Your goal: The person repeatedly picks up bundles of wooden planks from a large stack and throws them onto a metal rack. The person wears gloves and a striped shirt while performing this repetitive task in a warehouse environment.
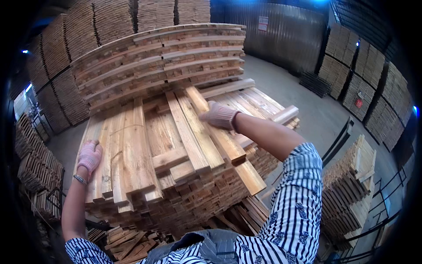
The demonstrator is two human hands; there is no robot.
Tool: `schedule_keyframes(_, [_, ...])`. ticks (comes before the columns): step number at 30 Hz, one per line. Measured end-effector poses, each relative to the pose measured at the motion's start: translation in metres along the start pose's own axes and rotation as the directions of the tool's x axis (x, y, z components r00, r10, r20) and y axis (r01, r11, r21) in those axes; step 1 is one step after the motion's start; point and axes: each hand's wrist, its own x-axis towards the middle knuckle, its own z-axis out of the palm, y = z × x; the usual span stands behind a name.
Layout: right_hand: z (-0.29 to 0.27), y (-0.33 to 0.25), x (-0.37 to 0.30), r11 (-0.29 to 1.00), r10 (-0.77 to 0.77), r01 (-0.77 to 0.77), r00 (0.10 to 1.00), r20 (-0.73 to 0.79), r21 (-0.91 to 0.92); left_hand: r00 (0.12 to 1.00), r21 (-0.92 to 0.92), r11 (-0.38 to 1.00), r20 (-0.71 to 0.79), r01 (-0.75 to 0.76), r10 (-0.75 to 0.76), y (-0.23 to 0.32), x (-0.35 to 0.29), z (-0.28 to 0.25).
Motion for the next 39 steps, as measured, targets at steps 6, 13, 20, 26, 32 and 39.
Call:
schedule_keyframes(6, [0.006,-0.100,0.011,0.938,-0.141,0.138,0.990,-0.013,0.317,0.998,0.021,0.998,0.021,0.052,-0.053,-0.003,-0.009,-0.009])
schedule_keyframes(13, [0.106,-0.149,0.062,0.990,0.002,0.008,0.997,-0.075,0.138,1.000,0.007,1.000,0.010,0.013,-0.013,-0.004,-0.007,-0.003])
schedule_keyframes(20, [0.112,-0.121,-0.003,0.978,-0.029,0.014,0.997,0.067,0.207,0.998,0.055,0.998,0.050,0.032,-0.034,0.000,-0.002,-0.004])
schedule_keyframes(26, [0.103,-0.127,0.019,0.987,-0.089,0.079,0.993,0.071,0.138,0.997,0.019,0.999,0.059,0.042,-0.043,0.003,-0.008,-0.014])
schedule_keyframes(32, [0.142,-0.141,0.047,0.564,-0.360,0.580,0.814,0.456,-0.588,0.997,0.094,0.994,0.051,0.056,-0.061,0.006,-0.009,-0.008])
schedule_keyframes(39, [0.061,-0.125,0.054,0.982,-0.185,0.186,0.981,0.059,-0.010,0.995,0.082,0.994,0.059,0.072,-0.077,0.001,-0.012,-0.014])
